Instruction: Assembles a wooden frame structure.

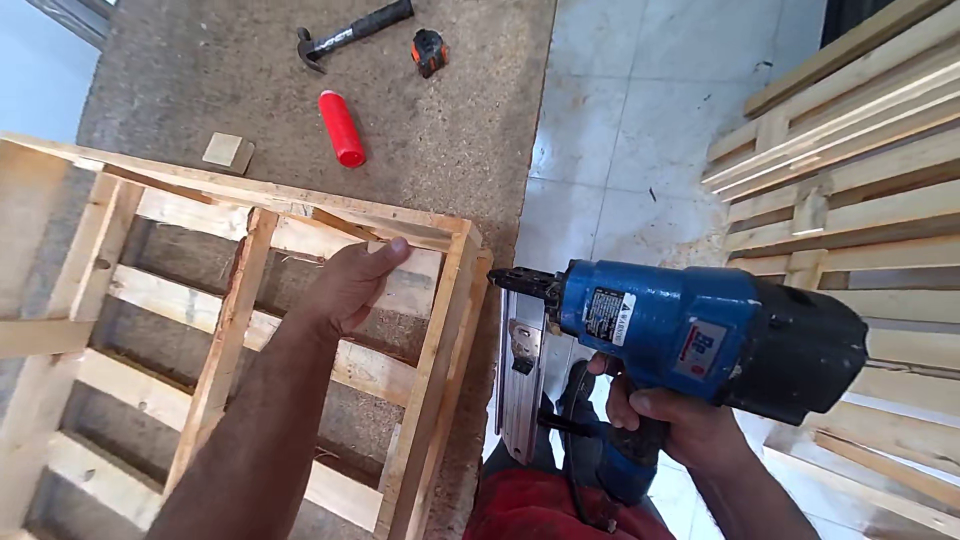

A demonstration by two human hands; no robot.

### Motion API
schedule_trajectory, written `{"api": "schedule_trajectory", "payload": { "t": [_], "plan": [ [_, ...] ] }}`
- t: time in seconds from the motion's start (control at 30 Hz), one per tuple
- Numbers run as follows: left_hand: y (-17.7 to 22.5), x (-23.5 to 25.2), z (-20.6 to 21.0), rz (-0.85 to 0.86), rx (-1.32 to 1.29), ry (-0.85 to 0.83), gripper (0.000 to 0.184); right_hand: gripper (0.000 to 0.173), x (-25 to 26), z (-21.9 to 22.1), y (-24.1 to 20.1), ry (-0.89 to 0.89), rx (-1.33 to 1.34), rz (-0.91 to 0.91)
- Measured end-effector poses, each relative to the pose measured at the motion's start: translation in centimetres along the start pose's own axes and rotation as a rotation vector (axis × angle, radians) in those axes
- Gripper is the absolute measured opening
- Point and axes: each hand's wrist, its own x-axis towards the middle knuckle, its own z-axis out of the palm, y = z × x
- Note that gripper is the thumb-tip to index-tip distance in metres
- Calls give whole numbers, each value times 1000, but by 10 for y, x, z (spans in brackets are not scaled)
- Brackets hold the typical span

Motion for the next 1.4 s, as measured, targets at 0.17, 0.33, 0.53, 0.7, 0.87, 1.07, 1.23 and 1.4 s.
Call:
{"api": "schedule_trajectory", "payload": {
  "t": [0.17,0.33,0.53,0.7,0.87,1.07,1.23,1.4],
  "plan": [
    [10,18,8,-15,-18,-30,35,22,2,-3,1,-1,15,-1],
    [15,22,14,-58,7,0,36,22,5,-3,1,-37,33,-14],
    [10,24,11,-8,1,-16,34,24,17,3,3,-79,106,-21],
    [19,20,14,-22,55,54,33,28,24,4,5,-98,145,-22],
    [15,21,15,5,31,40,32,30,32,3,11,-103,203,-21],
    [16,22,18,-5,37,58,33,29,41,4,12,-114,231,-29],
    [15,22,16,-17,65,72,37,29,41,4,12,-121,244,-18],
    [15,21,18,-10,84,52,36,16,43,-2,9,-132,207,99]
  ]
}}
